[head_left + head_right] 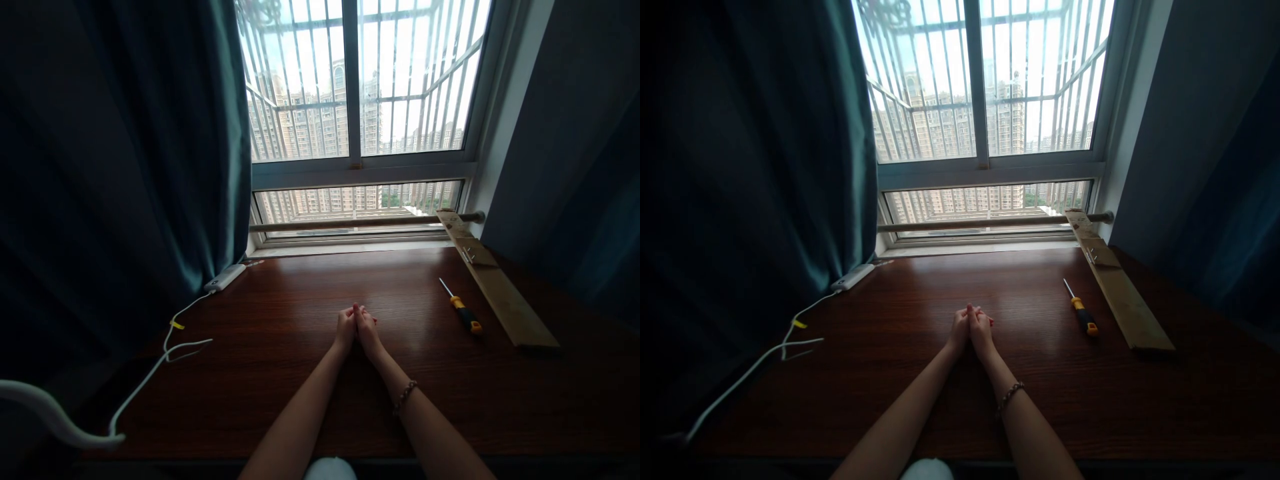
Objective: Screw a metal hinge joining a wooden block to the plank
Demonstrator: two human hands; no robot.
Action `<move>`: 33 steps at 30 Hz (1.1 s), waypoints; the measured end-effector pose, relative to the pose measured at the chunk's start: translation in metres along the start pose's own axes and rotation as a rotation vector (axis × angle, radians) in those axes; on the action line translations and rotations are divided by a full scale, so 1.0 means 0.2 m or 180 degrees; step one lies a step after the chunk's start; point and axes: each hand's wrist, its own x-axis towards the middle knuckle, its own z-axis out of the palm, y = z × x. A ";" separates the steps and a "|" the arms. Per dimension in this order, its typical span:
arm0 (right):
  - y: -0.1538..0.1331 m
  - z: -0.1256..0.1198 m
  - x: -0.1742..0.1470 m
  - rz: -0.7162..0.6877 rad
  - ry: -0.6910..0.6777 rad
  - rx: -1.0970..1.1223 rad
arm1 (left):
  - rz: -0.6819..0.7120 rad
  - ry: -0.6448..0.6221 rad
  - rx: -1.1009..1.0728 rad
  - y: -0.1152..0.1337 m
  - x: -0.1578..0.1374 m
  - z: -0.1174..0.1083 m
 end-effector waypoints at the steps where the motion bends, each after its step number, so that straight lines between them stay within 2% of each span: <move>1: 0.00 0.00 0.00 0.0017 0.0010 -0.0009 | 0.0006 -0.0005 0.0004 0.00 0.00 0.00; 7: -0.03 0.01 -0.01 0.0079 0.0056 -0.0083 | 0.0021 -0.0018 0.0051 0.02 -0.01 0.01; 10: -0.08 -0.04 -0.04 0.0215 -0.0184 -0.0354 | 0.0041 0.0010 0.0154 0.03 -0.02 0.02; 12: -0.15 -0.13 -0.07 0.0123 -0.0616 -0.0666 | 0.0003 -0.0048 0.0231 0.03 -0.04 0.04; 14: -0.22 -0.29 -0.09 -0.0413 -0.0967 -0.1014 | -0.0033 -0.0217 0.0230 0.04 -0.07 0.06; 15: -0.26 -0.40 -0.10 -0.0740 -0.0939 -0.1267 | -0.0034 -0.0296 0.0233 0.05 -0.08 0.07; 17: -0.31 -0.67 -0.10 -0.1054 -0.0261 -0.1799 | 0.0028 -0.0362 0.0329 0.05 -0.09 0.08; 19: -0.33 -1.01 -0.07 -0.1102 0.0982 -0.2247 | 0.0158 -0.0342 0.0473 0.06 -0.09 0.10; 21: -0.31 -1.36 -0.02 -0.0870 0.2411 -0.2806 | 0.0247 -0.0328 0.0516 0.05 -0.05 0.15; 22: -0.28 -1.53 0.01 -0.0686 0.3039 -0.3088 | 0.0247 -0.0316 0.0485 0.06 -0.02 0.19; 23: -0.24 -1.68 0.03 -0.0476 0.3389 -0.3283 | 0.0208 -0.0316 0.0420 0.06 0.01 0.25; 24: -0.21 -1.81 0.05 -0.0221 0.3501 -0.3390 | 0.0144 -0.0307 0.0322 0.06 0.05 0.31; 26: -0.14 -1.99 0.08 0.0502 0.3369 -0.3414 | -0.0062 -0.0403 0.0040 0.05 0.12 0.49; 29: -0.07 -2.10 0.09 0.1306 0.2967 -0.3256 | -0.0448 -0.0625 -0.0445 0.02 0.20 0.83; 33: -0.08 -2.07 0.08 0.1855 0.2798 -0.3152 | -0.0816 -0.0561 -0.1404 -0.08 0.18 1.25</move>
